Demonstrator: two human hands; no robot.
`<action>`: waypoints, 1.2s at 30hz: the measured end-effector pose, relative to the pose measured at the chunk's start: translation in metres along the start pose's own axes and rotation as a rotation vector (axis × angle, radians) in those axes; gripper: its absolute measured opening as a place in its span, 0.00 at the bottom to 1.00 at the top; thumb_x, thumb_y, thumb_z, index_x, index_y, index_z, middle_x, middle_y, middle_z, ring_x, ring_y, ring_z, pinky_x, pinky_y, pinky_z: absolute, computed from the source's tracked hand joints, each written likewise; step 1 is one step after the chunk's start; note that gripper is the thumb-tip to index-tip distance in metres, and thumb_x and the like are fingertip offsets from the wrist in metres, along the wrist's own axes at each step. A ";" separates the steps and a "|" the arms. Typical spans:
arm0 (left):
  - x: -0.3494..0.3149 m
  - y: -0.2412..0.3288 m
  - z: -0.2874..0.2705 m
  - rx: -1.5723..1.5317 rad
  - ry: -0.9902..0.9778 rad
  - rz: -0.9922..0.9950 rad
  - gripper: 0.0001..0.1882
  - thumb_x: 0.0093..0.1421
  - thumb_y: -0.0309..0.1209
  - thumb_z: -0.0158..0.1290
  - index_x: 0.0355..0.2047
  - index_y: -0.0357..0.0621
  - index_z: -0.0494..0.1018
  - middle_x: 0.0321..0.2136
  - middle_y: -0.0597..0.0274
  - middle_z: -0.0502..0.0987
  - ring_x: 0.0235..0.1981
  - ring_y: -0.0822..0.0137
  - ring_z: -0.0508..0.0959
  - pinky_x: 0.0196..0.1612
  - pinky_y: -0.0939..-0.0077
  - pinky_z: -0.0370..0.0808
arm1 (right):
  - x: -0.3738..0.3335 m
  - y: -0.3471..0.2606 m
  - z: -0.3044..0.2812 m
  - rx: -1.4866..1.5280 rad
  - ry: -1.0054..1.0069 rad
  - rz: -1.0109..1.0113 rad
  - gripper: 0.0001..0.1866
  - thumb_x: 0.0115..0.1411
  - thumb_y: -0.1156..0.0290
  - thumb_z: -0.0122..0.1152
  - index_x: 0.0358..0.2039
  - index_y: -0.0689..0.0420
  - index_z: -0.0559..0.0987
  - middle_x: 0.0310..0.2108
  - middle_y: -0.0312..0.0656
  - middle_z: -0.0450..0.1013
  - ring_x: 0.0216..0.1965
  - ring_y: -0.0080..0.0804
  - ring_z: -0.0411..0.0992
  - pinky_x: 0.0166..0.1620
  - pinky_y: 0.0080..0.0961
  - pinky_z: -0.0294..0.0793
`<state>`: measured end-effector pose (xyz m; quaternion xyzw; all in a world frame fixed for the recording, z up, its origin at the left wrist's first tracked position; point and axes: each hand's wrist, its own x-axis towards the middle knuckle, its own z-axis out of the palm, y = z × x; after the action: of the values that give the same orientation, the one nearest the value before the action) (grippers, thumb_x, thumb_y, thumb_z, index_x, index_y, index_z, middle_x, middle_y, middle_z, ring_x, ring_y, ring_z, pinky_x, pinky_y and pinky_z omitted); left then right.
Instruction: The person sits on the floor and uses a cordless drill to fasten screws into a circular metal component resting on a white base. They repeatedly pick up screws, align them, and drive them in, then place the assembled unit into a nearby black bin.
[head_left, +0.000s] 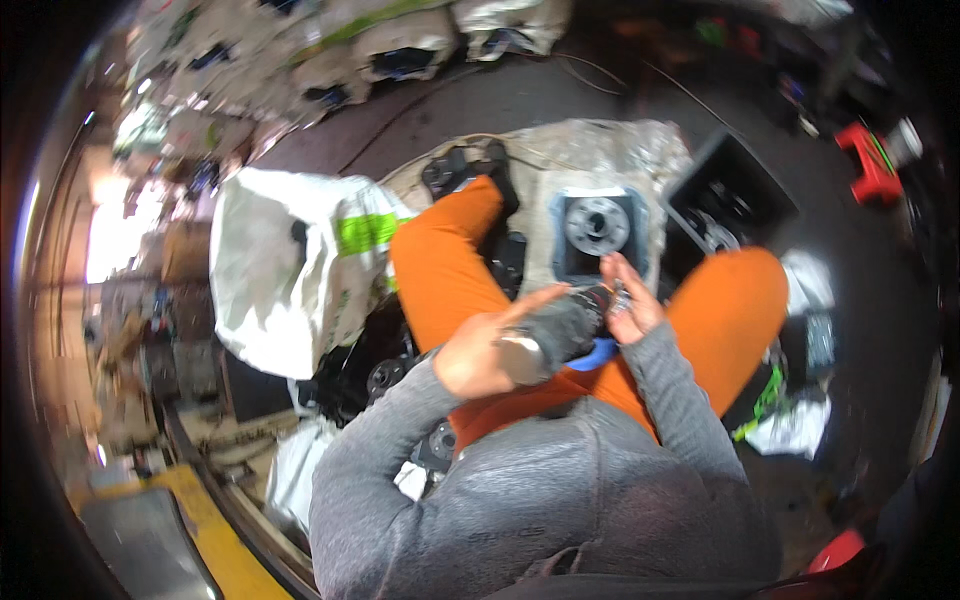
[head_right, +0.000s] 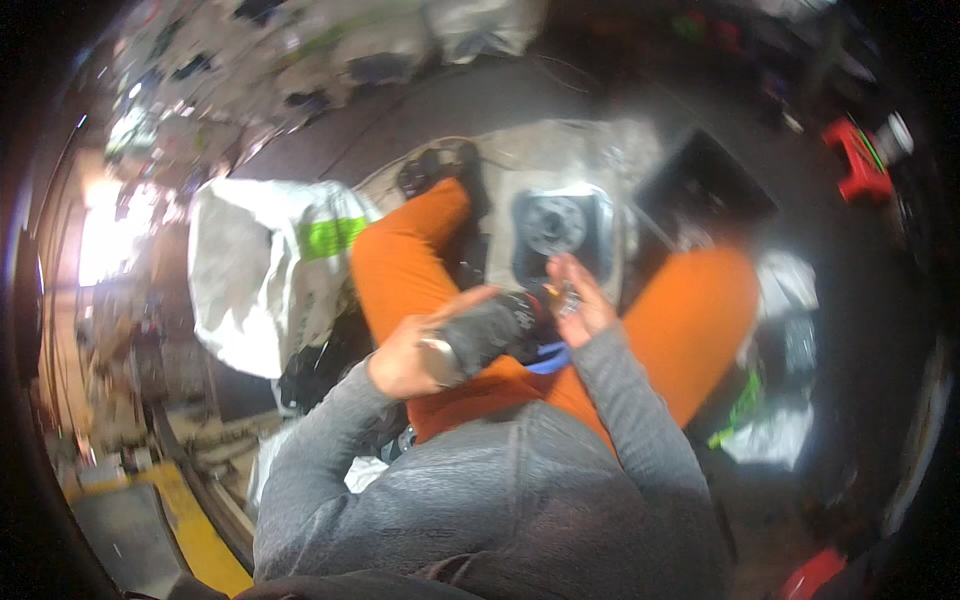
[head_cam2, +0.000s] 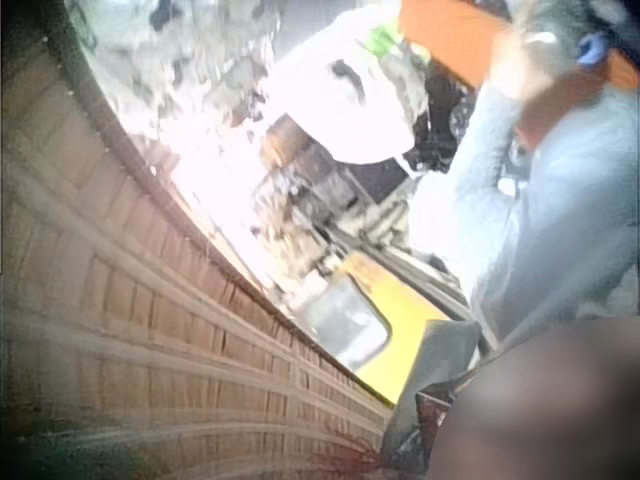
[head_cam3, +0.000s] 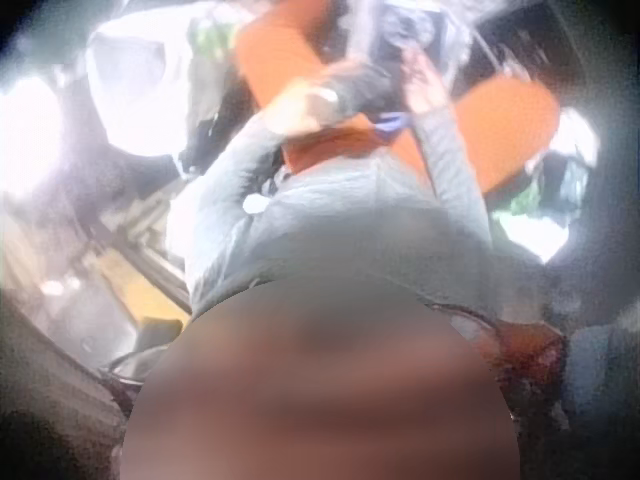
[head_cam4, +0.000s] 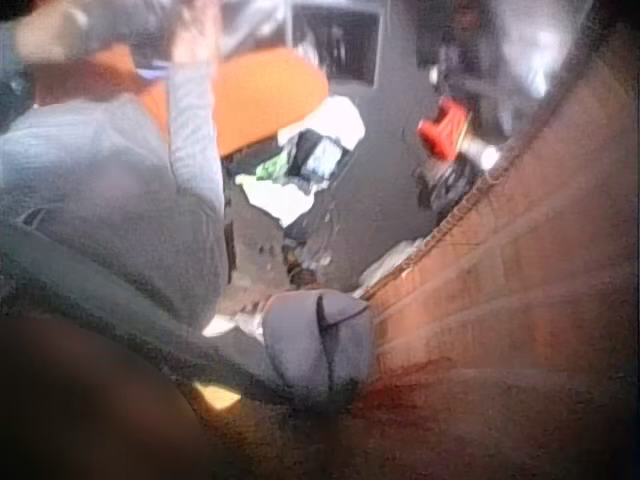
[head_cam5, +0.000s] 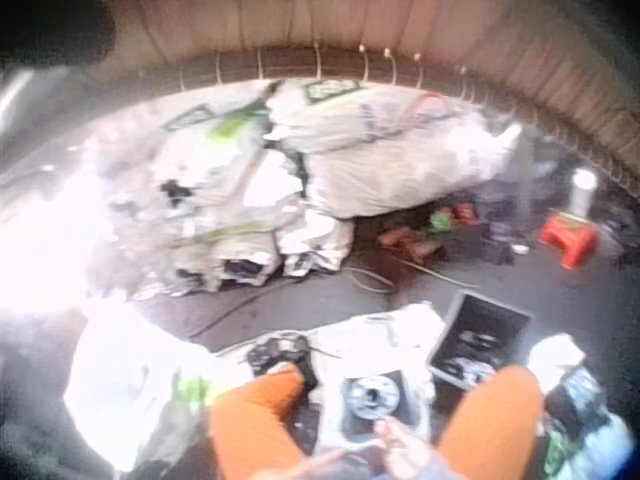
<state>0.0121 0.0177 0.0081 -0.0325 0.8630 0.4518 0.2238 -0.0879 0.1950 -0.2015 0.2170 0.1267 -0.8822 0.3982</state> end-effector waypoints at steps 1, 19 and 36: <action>-0.002 0.000 -0.001 0.151 0.000 0.065 0.43 0.50 0.33 0.61 0.64 0.47 0.53 0.51 0.52 0.72 0.43 0.53 0.79 0.47 0.65 0.77 | 0.000 0.000 0.000 -0.060 0.039 -0.007 0.14 0.62 0.73 0.57 0.49 0.57 0.73 0.44 0.40 0.76 0.46 0.27 0.75 0.44 0.24 0.77; -0.007 -0.013 -0.004 0.039 0.077 0.082 0.46 0.48 0.29 0.60 0.66 0.52 0.50 0.45 0.49 0.76 0.40 0.48 0.79 0.44 0.61 0.76 | 0.004 0.008 0.002 -0.110 0.103 0.024 0.16 0.62 0.70 0.57 0.51 0.55 0.72 0.46 0.37 0.75 0.47 0.22 0.74 0.43 0.21 0.78; -0.006 -0.003 -0.005 0.129 0.063 0.076 0.45 0.49 0.34 0.60 0.65 0.51 0.49 0.45 0.51 0.76 0.35 0.50 0.80 0.42 0.62 0.78 | -0.003 0.012 0.013 -0.146 0.144 -0.057 0.13 0.60 0.70 0.60 0.45 0.56 0.75 0.43 0.38 0.75 0.44 0.25 0.74 0.46 0.23 0.77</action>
<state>0.0169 0.0111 0.0103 0.0003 0.8976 0.4021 0.1808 -0.0806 0.1841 -0.1895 0.2468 0.2250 -0.8637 0.3775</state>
